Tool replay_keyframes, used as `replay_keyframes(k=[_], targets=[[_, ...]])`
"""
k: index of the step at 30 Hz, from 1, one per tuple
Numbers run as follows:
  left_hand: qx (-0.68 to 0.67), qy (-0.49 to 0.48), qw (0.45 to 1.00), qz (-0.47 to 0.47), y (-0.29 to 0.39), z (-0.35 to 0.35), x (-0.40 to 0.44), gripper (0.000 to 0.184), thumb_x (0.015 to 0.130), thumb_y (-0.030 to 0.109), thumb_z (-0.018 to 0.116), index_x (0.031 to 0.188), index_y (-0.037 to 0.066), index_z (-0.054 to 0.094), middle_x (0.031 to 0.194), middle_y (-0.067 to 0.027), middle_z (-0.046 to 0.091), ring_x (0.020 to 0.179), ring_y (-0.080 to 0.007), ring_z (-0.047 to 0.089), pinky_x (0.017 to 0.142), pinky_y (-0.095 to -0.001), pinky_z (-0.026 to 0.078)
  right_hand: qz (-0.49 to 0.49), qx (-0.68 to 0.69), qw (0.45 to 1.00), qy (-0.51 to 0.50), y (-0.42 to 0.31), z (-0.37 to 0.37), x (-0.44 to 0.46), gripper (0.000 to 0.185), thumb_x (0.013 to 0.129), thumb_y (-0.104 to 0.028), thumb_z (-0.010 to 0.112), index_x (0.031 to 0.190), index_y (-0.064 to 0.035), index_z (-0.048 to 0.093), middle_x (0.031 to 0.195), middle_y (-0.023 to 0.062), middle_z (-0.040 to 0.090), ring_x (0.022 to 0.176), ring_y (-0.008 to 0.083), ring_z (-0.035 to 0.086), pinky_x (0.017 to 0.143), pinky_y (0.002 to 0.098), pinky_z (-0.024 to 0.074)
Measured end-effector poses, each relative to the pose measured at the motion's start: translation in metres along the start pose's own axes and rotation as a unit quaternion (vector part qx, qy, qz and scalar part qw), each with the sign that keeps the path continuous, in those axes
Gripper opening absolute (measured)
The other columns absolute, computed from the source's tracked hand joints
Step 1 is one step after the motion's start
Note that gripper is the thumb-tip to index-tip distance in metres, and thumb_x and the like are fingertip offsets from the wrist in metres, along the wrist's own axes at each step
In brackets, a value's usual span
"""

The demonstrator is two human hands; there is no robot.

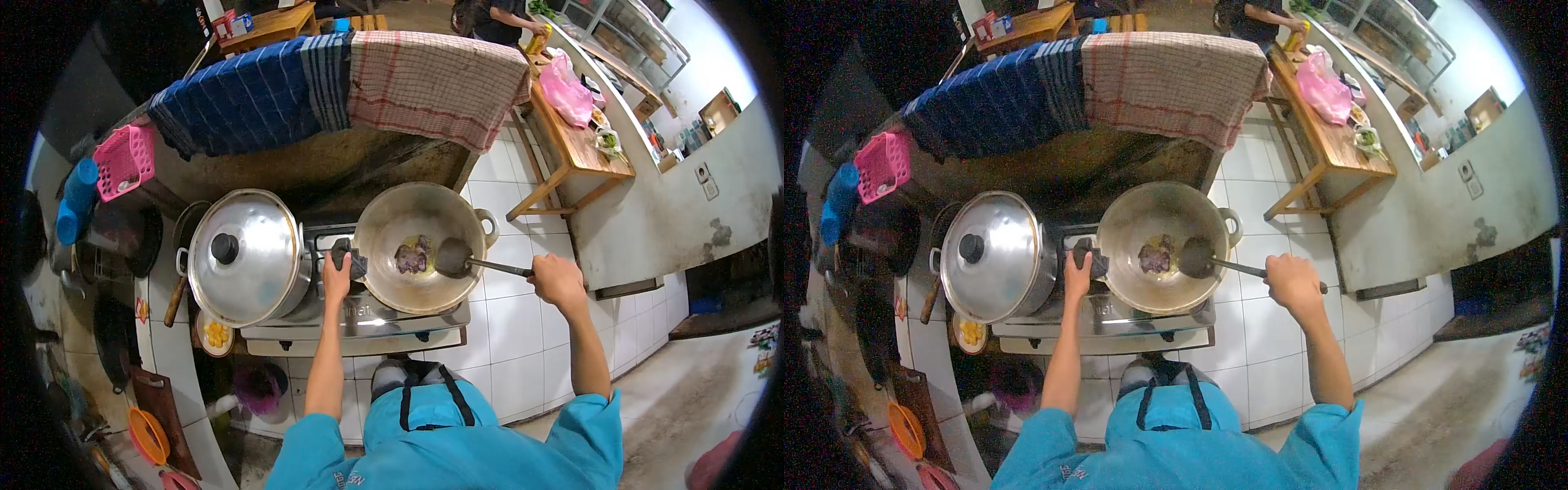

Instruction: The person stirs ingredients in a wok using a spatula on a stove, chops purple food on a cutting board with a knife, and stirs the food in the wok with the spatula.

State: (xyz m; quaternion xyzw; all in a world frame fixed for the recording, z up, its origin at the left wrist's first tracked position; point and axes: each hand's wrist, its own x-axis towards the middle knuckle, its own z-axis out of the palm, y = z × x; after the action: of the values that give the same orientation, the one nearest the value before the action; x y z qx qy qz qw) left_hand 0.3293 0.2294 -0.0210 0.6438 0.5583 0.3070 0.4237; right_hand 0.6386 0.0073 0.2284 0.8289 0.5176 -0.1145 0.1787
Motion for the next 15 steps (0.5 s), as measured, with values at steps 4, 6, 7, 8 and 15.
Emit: replay_keyframes(k=[4,6,7,8,15], targets=[[0.009,0.013,1.0,0.0,-0.025,0.01,0.008,0.066,0.083,0.038,0.058,0.122,-0.011,0.039,0.115,-0.0289,0.051,0.109,-0.0387,0.049,0.093,-0.0376,0.037,-0.003,0.001,1.0,-0.008,-0.002,0.007,0.008,0.015,0.078,-0.02,0.064,0.081,-0.0057,0.064,0.079,0.0149,0.064,0.077,0.0302,0.063,0.066,0.0403,0.0498],[0.012,0.019,1.0,-0.007,-0.026,0.011,0.008,0.064,0.083,0.038,0.058,0.121,-0.011,0.04,0.114,-0.0287,0.052,0.108,-0.0388,0.05,0.092,-0.0379,0.038,0.004,0.014,1.0,-0.001,-0.005,0.004,0.007,0.014,0.078,-0.02,0.064,0.081,-0.0064,0.064,0.08,0.0147,0.064,0.078,0.03,0.063,0.067,0.04,0.0499],[0.017,0.027,0.999,-0.004,-0.028,0.012,0.008,0.063,0.083,0.038,0.058,0.12,-0.011,0.041,0.112,-0.0286,0.053,0.106,-0.0389,0.051,0.091,-0.0384,0.038,0.01,0.017,1.0,0.001,-0.004,-0.002,0.004,0.014,0.078,-0.02,0.064,0.082,-0.0068,0.065,0.081,0.0147,0.064,0.078,0.03,0.063,0.067,0.0399,0.0499],[0.022,0.036,0.999,-0.002,-0.029,0.013,0.009,0.061,0.083,0.038,0.058,0.118,-0.011,0.042,0.11,-0.0285,0.054,0.104,-0.0391,0.052,0.089,-0.0388,0.039,0.016,0.021,1.0,0.003,-0.004,-0.006,0.003,0.014,0.078,-0.02,0.064,0.082,-0.0072,0.065,0.082,0.0146,0.064,0.079,0.03,0.063,0.067,0.0398,0.0499],[0.001,0.072,0.997,-0.002,0.012,0.008,-0.01,0.055,0.084,0.039,0.057,0.109,-0.009,0.045,0.098,-0.0257,0.057,0.091,-0.0387,0.056,0.08,-0.041,0.042,-0.009,0.004,1.0,-0.024,-0.004,-0.002,0.009,0.018,0.078,-0.021,0.064,0.086,-0.0049,0.062,0.083,0.0148,0.063,0.079,0.0301,0.063,0.068,0.0403,0.0493]])
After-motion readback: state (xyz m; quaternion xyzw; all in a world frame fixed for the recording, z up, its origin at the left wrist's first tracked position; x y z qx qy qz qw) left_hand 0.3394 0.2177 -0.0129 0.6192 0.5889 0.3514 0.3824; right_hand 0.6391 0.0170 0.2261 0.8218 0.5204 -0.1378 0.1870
